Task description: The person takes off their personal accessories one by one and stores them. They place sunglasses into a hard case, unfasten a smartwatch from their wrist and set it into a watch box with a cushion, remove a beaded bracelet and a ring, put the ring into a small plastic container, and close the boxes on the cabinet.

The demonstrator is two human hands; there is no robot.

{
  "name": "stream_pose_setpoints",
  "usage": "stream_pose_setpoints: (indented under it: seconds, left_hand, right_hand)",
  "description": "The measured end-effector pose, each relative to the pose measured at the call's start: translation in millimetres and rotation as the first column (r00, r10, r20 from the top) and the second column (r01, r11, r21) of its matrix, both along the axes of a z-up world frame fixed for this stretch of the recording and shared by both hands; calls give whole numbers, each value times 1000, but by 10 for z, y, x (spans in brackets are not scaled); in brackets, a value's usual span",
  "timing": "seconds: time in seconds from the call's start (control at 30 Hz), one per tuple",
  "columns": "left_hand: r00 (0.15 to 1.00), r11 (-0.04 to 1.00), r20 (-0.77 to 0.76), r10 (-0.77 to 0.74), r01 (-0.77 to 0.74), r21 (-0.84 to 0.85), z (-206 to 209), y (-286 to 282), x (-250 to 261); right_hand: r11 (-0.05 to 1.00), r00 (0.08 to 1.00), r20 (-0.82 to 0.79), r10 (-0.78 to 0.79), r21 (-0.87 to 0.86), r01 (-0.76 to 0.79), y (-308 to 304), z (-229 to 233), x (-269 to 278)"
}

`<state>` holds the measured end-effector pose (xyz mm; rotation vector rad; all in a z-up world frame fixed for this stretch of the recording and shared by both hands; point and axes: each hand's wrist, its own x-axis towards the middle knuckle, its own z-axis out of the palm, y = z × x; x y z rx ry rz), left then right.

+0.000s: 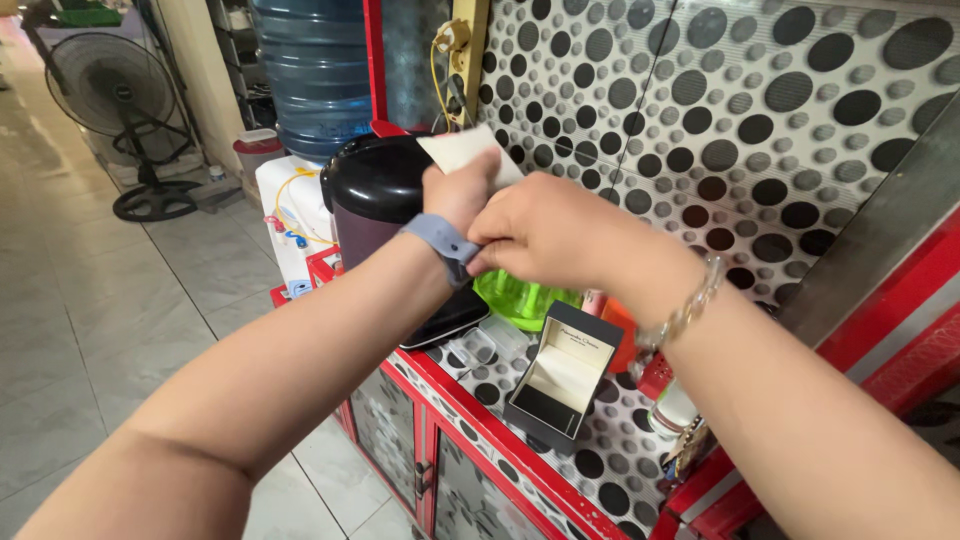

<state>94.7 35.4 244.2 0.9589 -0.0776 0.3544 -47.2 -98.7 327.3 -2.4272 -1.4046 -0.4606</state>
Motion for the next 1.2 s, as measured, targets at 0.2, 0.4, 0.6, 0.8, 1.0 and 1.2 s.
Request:
stream_pose_setpoints:
  seconds: [0.2,0.4,0.6,0.8,1.0,1.2]
  left_hand:
    - [911,818,-149,-385,262,-512,244,156,269]
    - [869,590,55,-491,378,-713,510,303,255]
    - [802,664,164,-574,573,-481,521,26,485]
    - [681,655,-16,-732,699,-287,768,-274,695]
    - [660,659,7,-751,750,64,1191,-491,713]
    - [462,320,331,-823,857,-403,1834,-452,816]
  right_hand:
    - [756,812,-471,346,652,55,138,-249,42]
    - [723,943,327,66,635,-272,357,-466,-139]
    - [892,945,326,43,413,-183,142,-20,-127]
    - [989,990,47,-131,74,128,-57,593,198]
    - [988,947,-310,-84,94,119,-151,1133,282]
    - [965,937,343,71,213,-151,-73,993,288]
